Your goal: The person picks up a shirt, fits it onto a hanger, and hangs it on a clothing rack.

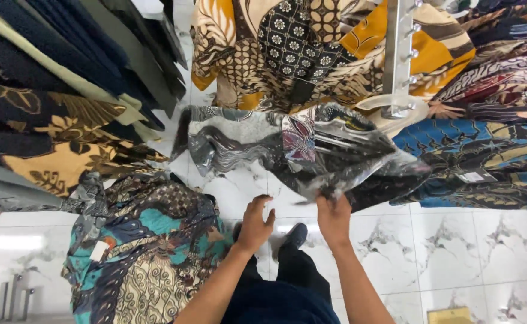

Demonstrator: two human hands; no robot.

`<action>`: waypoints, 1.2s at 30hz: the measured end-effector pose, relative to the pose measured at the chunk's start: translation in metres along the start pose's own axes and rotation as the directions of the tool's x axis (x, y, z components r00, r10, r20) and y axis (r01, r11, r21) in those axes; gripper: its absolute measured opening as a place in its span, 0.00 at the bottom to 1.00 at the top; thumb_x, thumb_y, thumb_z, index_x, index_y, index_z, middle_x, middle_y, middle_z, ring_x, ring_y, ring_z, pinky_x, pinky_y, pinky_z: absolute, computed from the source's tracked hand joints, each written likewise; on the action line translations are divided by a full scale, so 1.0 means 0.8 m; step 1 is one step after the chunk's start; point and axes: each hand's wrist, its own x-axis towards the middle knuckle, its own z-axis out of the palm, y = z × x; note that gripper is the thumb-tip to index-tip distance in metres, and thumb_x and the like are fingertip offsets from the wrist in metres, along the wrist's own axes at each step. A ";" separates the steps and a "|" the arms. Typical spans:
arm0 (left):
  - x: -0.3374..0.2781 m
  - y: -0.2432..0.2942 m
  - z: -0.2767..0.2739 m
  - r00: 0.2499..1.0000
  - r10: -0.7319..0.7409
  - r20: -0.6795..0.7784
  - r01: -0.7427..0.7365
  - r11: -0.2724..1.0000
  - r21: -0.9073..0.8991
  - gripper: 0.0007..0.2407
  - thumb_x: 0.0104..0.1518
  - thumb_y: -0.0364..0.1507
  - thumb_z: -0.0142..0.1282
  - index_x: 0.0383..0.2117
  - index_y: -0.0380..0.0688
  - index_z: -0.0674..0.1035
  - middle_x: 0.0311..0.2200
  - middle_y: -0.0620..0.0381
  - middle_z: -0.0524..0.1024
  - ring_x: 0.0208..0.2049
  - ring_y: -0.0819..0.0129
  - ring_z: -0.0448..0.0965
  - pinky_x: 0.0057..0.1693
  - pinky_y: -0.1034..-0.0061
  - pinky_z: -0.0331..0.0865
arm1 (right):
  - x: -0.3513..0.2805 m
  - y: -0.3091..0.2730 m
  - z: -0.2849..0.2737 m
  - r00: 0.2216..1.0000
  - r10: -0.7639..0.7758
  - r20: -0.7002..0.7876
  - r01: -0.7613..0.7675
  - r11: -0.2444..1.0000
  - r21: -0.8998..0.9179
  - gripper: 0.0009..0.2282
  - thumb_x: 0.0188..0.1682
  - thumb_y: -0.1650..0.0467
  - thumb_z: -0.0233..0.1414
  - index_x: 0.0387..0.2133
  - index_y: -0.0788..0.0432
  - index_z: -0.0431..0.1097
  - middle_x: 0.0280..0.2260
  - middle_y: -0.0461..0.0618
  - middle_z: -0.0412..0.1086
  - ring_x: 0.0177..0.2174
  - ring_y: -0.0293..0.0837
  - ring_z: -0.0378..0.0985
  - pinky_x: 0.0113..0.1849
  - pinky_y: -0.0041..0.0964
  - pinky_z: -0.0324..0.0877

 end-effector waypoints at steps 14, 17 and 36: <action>-0.052 -0.098 0.083 0.981 -0.019 0.194 -0.079 0.871 0.486 0.08 0.63 0.35 0.52 0.46 0.57 0.79 0.47 0.65 0.80 0.58 0.60 0.64 0.63 0.57 0.57 | -0.063 -0.020 -0.082 0.985 0.149 0.084 -0.147 0.989 -0.031 0.00 0.46 0.75 0.57 0.27 0.61 0.74 0.18 0.46 0.64 0.22 0.37 0.64 0.26 0.32 0.64; -0.095 -0.115 0.085 0.997 0.045 0.062 -0.067 0.896 0.439 0.07 0.65 0.38 0.51 0.43 0.58 0.79 0.43 0.66 0.80 0.56 0.63 0.66 0.59 0.60 0.60 | -0.046 0.063 -0.117 0.989 -0.115 0.095 0.139 0.941 -0.310 0.12 0.46 0.67 0.65 0.20 0.60 0.71 0.14 0.53 0.66 0.18 0.38 0.66 0.23 0.34 0.62; -0.332 0.109 0.222 0.874 -0.314 -0.371 0.244 0.944 -0.224 0.12 0.65 0.28 0.52 0.53 0.44 0.77 0.38 0.48 0.76 0.46 0.52 0.81 0.54 0.65 0.74 | -0.180 0.110 -0.196 0.781 -0.404 0.475 0.399 0.909 0.117 0.07 0.49 0.75 0.61 0.39 0.55 0.76 0.38 0.47 0.74 0.43 0.45 0.78 0.47 0.40 0.69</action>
